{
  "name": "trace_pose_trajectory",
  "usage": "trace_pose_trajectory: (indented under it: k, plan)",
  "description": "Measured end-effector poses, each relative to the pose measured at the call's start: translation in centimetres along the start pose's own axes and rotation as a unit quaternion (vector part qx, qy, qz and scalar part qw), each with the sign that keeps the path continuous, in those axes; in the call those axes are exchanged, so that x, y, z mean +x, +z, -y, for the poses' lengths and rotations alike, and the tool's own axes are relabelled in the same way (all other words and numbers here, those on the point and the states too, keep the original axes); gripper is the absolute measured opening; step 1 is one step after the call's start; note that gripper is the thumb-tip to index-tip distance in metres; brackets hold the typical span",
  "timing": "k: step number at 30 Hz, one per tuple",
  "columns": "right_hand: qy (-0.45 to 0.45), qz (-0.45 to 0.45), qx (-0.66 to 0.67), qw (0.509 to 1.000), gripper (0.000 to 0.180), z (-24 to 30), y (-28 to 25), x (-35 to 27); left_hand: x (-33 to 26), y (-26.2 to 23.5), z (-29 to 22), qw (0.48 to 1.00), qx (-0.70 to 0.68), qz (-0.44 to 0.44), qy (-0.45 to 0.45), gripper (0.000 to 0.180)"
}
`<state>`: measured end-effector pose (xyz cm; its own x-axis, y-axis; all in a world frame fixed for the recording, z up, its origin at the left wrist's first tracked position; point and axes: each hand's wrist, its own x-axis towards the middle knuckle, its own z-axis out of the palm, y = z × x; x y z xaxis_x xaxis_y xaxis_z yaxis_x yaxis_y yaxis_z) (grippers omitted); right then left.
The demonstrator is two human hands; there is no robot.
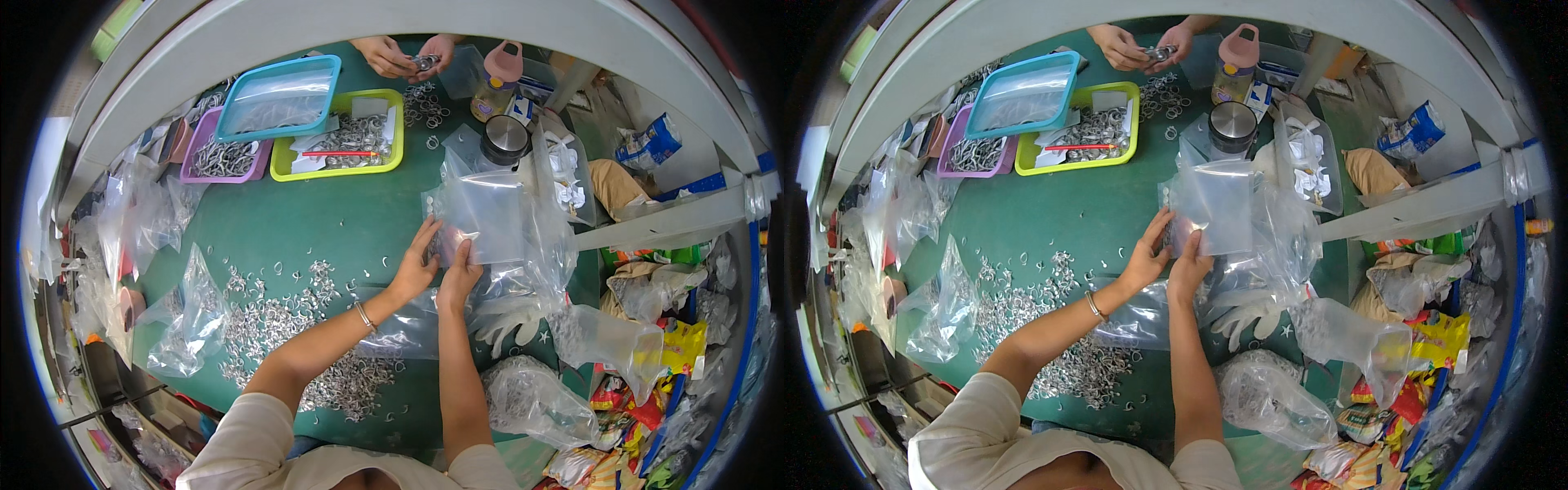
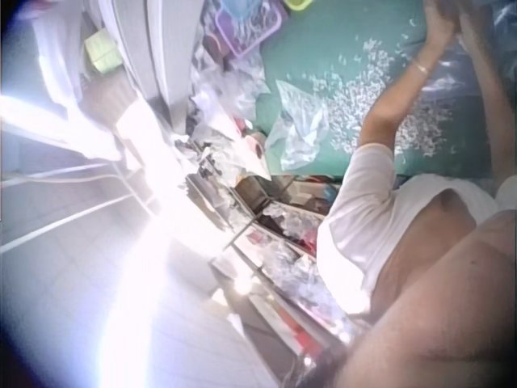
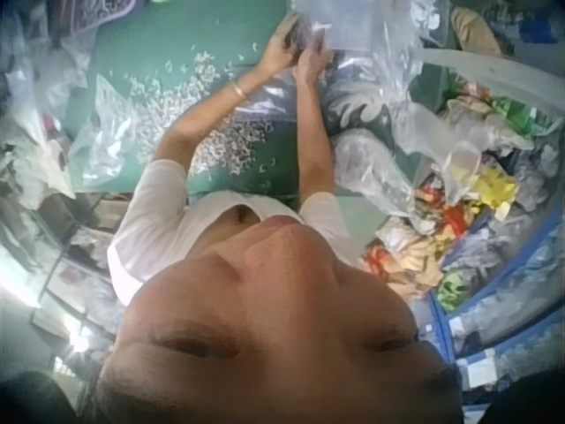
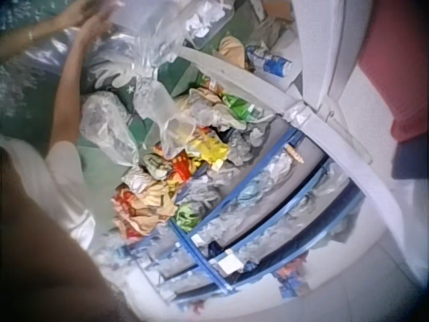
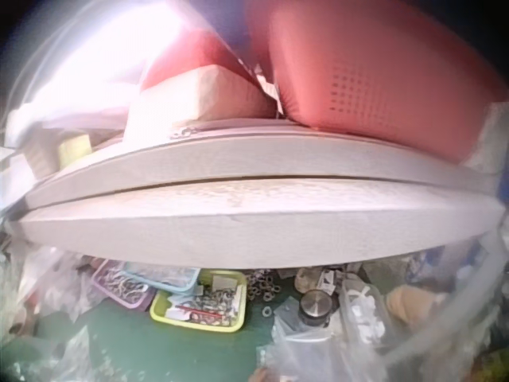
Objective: The person sorts small metal rings and keychain components by hand on a workbench, placing them into clear plastic bags and containers.
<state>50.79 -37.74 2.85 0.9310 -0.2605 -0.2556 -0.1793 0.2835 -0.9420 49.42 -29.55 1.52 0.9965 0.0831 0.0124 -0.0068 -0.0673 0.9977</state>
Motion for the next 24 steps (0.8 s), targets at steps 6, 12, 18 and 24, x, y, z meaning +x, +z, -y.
trace_pose_trajectory:
  k: [6, 12, 18, 24]
  plan:
    - [-0.024, -0.037, 0.027, 0.999, 0.044, -2.2, -0.4, 0.4, 0.5, -0.6, 0.0, 0.997, -0.056, 0.019, -0.051, 0.061]
    - [-0.017, -0.048, 0.07, 0.996, 0.044, -2.5, -0.9, 0.0, -0.2, -1.1, -0.4, 0.996, -0.038, 0.057, -0.052, 0.059]
    - [-0.045, -0.055, 0.09, 0.993, 0.041, -2.1, -0.6, -0.2, -0.4, -0.6, 0.1, 0.999, 0.026, 0.042, -0.009, 0.061]
    - [-0.093, -0.059, -0.013, 0.994, 0.042, -0.6, -1.0, -1.4, -0.9, -0.3, -1.4, 0.999, 0.044, 0.003, 0.011, 0.062]
